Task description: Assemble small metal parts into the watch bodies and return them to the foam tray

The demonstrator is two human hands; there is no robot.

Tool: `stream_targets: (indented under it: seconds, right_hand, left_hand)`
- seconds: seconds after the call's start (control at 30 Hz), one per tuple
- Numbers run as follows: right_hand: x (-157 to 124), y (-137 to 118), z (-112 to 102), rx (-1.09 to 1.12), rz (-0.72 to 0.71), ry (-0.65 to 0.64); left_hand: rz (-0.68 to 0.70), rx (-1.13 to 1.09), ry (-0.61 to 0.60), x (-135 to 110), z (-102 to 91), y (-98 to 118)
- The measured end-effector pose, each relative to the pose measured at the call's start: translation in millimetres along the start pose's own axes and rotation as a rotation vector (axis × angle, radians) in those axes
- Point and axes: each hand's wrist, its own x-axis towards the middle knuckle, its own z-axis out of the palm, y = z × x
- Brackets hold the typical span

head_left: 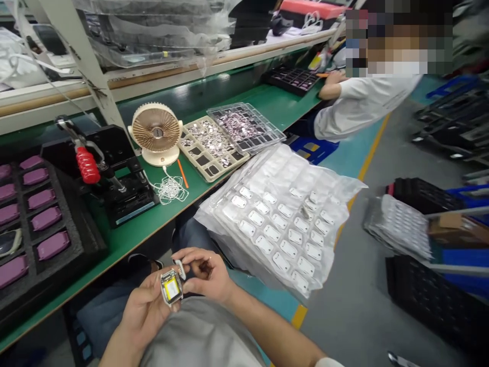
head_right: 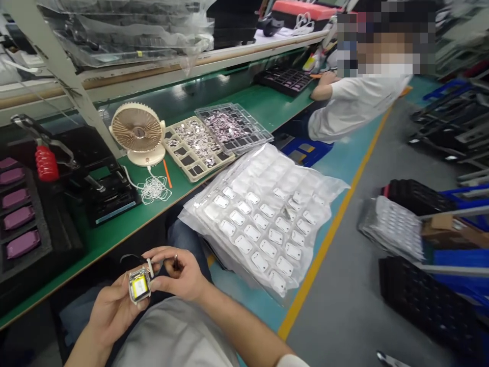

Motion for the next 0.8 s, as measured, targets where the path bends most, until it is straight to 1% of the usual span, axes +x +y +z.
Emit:
stream_targets:
  seconds: [0.23,0.3,0.37,0.4,0.47,0.57,0.63,0.8]
  right_hand:
    - [5.3,1.1,-0.3,-0.114,-0.065,-0.018]
    - [7.8,-3.1,0.9,-0.137,-0.129,0.002]
    - [9.8,-13.4,2.8,-0.192,-0.21,0.052]
    - [10.4,-20.2,4.0,-0.247,-0.242,0.071]
    - [10.7,-34.3,7.5,-0.415,-0.297,0.067]
    - [9.8,-46.6,14.9,-0.651,-0.385,-0.019]
    - [9.5,-46.0,20.0,-0.687,-0.433,-0.061]
    - [12.1,-36.1,26.4,-0.67,-0.488,-0.129]
  left_hand:
    - [0.022,0.073,-0.104,-0.9,3.0,9.8]
    - [0.015,0.099,-0.128,-2.7,3.4,9.8]
    - [0.035,0.122,-0.124,-4.7,3.2,7.7]
    - [0.075,0.129,-0.101,-5.5,2.9,6.2]
    - [0.213,0.136,-0.019,-6.6,1.6,3.4]
    - [0.438,0.17,0.081,-7.2,-1.4,1.0]
    - [0.514,0.226,0.097,-8.0,-3.5,0.7]
    - [0.607,0.388,0.109,-11.8,-8.8,0.5]
